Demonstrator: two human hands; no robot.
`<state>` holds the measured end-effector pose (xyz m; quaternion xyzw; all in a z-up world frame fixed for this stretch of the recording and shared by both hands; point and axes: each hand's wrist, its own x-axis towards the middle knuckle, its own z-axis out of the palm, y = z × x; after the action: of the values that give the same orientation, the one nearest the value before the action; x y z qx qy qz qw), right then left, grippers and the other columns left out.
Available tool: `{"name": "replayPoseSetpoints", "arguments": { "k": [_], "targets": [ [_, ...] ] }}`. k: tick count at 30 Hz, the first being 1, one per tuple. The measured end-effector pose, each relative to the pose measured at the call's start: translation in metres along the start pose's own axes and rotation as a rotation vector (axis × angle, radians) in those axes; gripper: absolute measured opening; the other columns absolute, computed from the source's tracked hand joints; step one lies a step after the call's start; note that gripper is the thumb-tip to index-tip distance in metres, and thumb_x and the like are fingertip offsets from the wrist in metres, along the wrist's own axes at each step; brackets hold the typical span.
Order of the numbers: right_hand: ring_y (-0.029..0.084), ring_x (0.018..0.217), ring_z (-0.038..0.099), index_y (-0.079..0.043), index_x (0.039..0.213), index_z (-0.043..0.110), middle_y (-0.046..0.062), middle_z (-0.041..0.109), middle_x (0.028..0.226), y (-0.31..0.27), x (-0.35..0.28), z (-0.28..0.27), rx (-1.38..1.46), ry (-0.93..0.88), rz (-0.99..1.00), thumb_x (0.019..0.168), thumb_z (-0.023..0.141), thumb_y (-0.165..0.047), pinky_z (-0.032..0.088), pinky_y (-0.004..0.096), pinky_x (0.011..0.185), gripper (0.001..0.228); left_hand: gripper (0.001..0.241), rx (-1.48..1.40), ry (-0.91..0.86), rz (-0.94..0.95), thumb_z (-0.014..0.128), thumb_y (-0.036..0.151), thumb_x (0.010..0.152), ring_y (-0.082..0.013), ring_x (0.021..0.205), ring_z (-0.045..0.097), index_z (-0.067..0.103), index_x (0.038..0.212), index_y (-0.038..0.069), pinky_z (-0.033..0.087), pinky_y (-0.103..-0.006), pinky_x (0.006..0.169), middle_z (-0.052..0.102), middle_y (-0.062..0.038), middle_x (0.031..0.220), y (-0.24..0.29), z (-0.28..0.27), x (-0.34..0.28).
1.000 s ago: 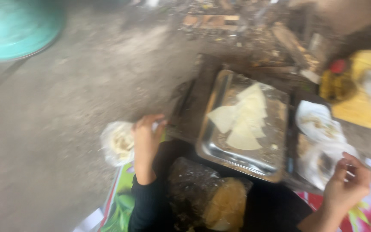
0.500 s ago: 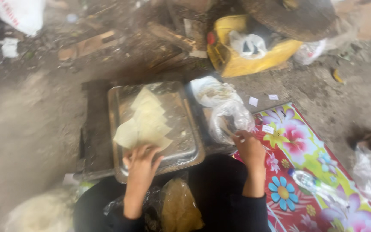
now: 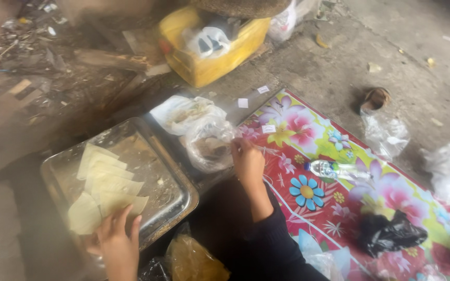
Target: The person places thin triangular wrappers on a metal tray, uses a spoon to add filling from a bag onto each wrapper, and rolls them into tubes by hand.
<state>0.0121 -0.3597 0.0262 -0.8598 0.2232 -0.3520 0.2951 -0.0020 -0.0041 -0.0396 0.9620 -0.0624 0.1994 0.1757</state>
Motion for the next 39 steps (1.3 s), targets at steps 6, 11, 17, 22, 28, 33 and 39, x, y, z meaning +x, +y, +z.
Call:
{"name": "replayPoseSetpoints", "arguments": {
  "k": [6, 11, 17, 22, 28, 33, 39],
  "targets": [
    [0.034, 0.084, 0.071, -0.011, 0.100, 0.071, 0.010, 0.073, 0.093, -0.010, -0.002, 0.013, -0.060, 0.182, -0.215, 0.097, 0.066, -0.016, 0.055, 0.043, 0.071, 0.007, 0.047, 0.068, -0.026, 0.067, 0.066, 0.050, 0.093, -0.0264, 0.134, 0.047, 0.069, 0.133, 0.024, 0.020, -0.0586, 0.117, 0.056, -0.006, 0.147, 0.027, -0.001, -0.007],
    [0.035, 0.078, 0.070, -0.009, 0.100, 0.073, 0.014, 0.073, 0.093, 0.000, -0.002, 0.025, 0.031, -0.028, -0.053, 0.095, 0.069, -0.019, 0.054, 0.045, 0.068, 0.011, 0.043, -0.057, -0.032, 0.010, 0.071, 0.047, 0.087, -0.0268, 0.130, 0.049, 0.072, 0.122, 0.024, 0.019, -0.0600, 0.114, 0.058, -0.003, 0.138, 0.035, -0.017, 0.000],
    [0.034, 0.083, 0.075, -0.008, 0.106, 0.073, 0.018, 0.073, 0.091, 0.015, 0.005, 0.027, 0.225, -0.175, -0.054, 0.095, 0.067, -0.018, 0.056, 0.040, 0.074, 0.016, 0.032, -0.120, -0.060, -0.055, 0.074, 0.041, 0.087, -0.0254, 0.123, 0.053, 0.074, 0.113, 0.024, 0.021, -0.0585, 0.111, 0.059, -0.003, 0.128, 0.044, -0.027, 0.007],
    [0.031, 0.085, 0.075, -0.007, 0.106, 0.074, 0.018, 0.075, 0.091, 0.027, 0.004, 0.041, 0.280, -0.215, -0.078, 0.095, 0.068, -0.016, 0.056, 0.038, 0.074, 0.015, 0.023, -0.077, -0.026, -0.083, 0.074, 0.041, 0.088, -0.0252, 0.120, 0.055, 0.075, 0.105, 0.025, 0.023, -0.0560, 0.111, 0.061, -0.004, 0.119, 0.042, -0.018, 0.010],
    [0.012, 0.066, 0.064, -0.003, 0.103, 0.074, 0.007, 0.073, 0.079, 0.068, 0.010, 0.059, 0.494, -0.175, 0.246, 0.096, 0.064, -0.012, 0.050, 0.028, 0.061, 0.015, 0.026, -0.017, 0.055, -0.134, 0.072, 0.041, 0.093, -0.0243, 0.109, 0.064, 0.072, 0.111, 0.022, 0.024, -0.0551, 0.113, 0.072, -0.003, 0.113, 0.026, 0.012, 0.018],
    [0.006, 0.057, 0.051, 0.000, 0.097, 0.070, -0.001, 0.062, 0.072, 0.092, 0.023, 0.061, 0.741, -0.099, 0.406, 0.098, 0.060, -0.012, 0.039, 0.023, 0.049, 0.015, 0.047, -0.297, 0.025, -0.044, 0.069, 0.036, 0.093, -0.0208, 0.113, 0.065, 0.065, 0.135, 0.016, 0.023, -0.0578, 0.120, 0.074, -0.002, 0.110, 0.030, 0.013, 0.017],
    [0.006, 0.050, 0.045, -0.005, 0.094, 0.063, -0.002, 0.054, 0.066, 0.075, 0.028, 0.039, 0.889, -0.047, 0.511, 0.094, 0.052, -0.006, 0.033, 0.023, 0.043, 0.011, 0.053, -0.191, -0.186, 0.115, 0.081, 0.036, 0.076, -0.0267, 0.114, 0.062, 0.069, 0.124, 0.018, 0.021, -0.0586, 0.107, 0.071, -0.006, 0.113, 0.054, -0.038, 0.014]
  ]
}}
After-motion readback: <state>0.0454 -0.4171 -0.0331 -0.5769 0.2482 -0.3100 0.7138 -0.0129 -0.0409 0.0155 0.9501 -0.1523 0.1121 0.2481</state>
